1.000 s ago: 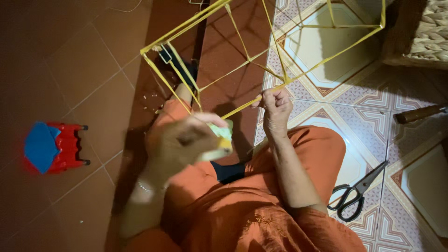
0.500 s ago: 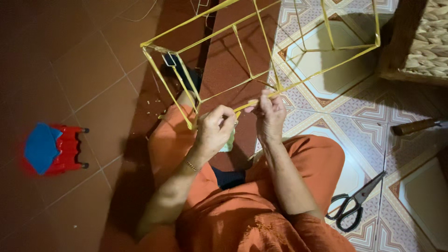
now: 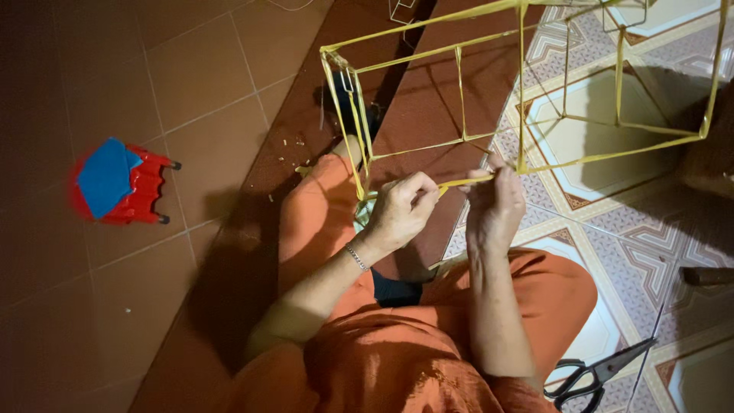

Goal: The person assembles a yellow bamboo frame by hand, then uses scissors to cut and apply yellow tape to secure the joints. The person sits on the floor and repeatedly wraps tape around the frame's corners.

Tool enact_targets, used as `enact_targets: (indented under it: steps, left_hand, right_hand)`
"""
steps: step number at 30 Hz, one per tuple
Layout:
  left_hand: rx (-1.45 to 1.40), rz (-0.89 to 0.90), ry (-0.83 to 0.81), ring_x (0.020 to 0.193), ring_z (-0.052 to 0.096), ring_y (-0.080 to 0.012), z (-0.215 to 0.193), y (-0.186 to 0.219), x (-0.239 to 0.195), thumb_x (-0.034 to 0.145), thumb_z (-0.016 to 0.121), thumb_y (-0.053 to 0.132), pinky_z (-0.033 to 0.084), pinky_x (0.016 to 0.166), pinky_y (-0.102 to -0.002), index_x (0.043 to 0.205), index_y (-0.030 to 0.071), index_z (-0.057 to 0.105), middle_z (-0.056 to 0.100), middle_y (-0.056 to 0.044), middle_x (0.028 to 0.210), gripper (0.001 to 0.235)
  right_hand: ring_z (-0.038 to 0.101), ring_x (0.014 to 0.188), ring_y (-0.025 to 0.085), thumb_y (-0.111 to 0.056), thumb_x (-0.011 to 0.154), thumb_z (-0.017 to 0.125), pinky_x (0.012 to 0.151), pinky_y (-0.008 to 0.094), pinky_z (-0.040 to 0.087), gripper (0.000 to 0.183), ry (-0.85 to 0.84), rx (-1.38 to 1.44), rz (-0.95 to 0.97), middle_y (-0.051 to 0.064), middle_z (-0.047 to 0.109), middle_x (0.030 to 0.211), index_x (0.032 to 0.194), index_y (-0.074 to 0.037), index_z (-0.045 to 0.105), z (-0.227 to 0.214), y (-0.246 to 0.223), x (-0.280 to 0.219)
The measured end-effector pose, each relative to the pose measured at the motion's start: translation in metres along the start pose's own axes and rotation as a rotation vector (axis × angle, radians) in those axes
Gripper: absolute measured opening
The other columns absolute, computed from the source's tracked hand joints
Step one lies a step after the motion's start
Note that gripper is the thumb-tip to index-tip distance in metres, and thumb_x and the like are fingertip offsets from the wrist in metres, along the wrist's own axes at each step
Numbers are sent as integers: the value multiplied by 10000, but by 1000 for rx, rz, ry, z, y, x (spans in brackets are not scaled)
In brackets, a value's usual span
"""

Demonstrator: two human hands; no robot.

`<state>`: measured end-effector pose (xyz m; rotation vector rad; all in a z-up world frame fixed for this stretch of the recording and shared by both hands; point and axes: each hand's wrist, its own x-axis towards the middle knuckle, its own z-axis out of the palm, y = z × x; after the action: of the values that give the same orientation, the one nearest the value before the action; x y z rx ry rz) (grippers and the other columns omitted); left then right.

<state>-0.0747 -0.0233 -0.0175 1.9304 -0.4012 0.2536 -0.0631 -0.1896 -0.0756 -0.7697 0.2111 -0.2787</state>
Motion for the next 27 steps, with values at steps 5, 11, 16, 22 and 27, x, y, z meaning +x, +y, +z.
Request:
enact_targets:
  steps: [5,11,16,22,27]
  left_hand:
    - [-69,-36,14,763,723,-200,3,1,3,962,668,34,555,648,-342,919,19,611,745,-124,933,73]
    - [-142,32,-27,929,731,-189,-9,7,-6,957,655,30,588,728,-299,947,7,624,730,-184,1042,40]
    - [-136,112,4,880,722,-211,-29,6,-41,938,683,18,560,656,-278,932,-4,624,640,-273,1348,63]
    - [-605,-470,-14,500,485,-43,-126,-36,-52,936,678,40,351,365,-197,984,3,675,686,-181,979,60]
    - [-814,-406,7,484,395,6,-177,-64,-14,957,638,41,349,412,-177,964,4,618,683,-203,1292,42]
  right_hand:
    - [683,876,125,-102,989,667,809,262,549,201,-91,-157,105,119,754,1045,1172,-19,679,10,24,-17]
    - [690,929,141,-55,1024,684,841,258,552,117,-140,-218,-15,124,738,1069,1106,29,682,1,36,-14]
    - [688,894,153,-60,1019,683,825,272,569,85,-96,-226,-25,95,715,1015,1068,7,670,0,37,-15]
    - [651,786,153,-67,1038,646,779,286,564,55,-110,-267,-57,80,680,934,1056,-16,639,-4,36,-15]
    - [594,797,143,-59,1084,600,797,324,551,37,-159,-241,-119,92,659,948,1054,-38,598,-4,32,-21]
